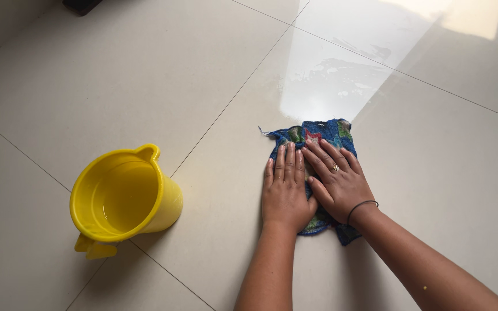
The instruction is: The person sits on a tiled floor and uses a cloth to wipe a wet area. They repeatedly dip the cloth into a yellow bucket, wring it out, and scrub the floor surface with both hands.
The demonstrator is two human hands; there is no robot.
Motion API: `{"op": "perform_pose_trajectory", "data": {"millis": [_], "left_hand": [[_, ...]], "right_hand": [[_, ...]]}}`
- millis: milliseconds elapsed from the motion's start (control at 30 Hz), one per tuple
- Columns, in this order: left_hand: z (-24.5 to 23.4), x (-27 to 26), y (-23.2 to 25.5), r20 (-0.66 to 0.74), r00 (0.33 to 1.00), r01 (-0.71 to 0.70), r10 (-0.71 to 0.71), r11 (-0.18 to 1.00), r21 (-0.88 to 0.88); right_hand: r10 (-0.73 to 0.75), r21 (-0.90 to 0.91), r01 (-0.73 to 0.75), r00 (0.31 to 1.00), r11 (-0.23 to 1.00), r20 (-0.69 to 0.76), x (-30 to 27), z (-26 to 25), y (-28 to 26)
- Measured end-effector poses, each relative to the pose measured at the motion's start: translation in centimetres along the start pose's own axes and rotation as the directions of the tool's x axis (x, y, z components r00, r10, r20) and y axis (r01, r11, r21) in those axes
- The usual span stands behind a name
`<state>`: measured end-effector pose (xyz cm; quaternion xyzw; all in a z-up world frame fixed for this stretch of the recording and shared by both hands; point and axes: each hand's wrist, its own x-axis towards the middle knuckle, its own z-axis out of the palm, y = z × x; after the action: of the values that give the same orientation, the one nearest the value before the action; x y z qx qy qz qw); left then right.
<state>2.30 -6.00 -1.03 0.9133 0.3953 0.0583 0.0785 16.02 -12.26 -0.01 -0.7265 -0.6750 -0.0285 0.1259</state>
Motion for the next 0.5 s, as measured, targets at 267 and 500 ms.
{"op": "perform_pose_trajectory", "data": {"millis": [267, 500], "left_hand": [[0.5, -5.3, 7.1, -0.115, 0.989, -0.101, 0.089, 0.989, -0.106], [-4.2, 1.2, 6.9, 0.146, 0.987, 0.087, -0.07, 0.989, -0.118]], "right_hand": [[0.259, 0.241, -0.248, 0.966, 0.939, -0.015, -8.6, -4.1, 1.3], [0.441, 0.236, -0.474, 0.88, 0.848, 0.178, -3.5, -9.7, 6.4]]}}
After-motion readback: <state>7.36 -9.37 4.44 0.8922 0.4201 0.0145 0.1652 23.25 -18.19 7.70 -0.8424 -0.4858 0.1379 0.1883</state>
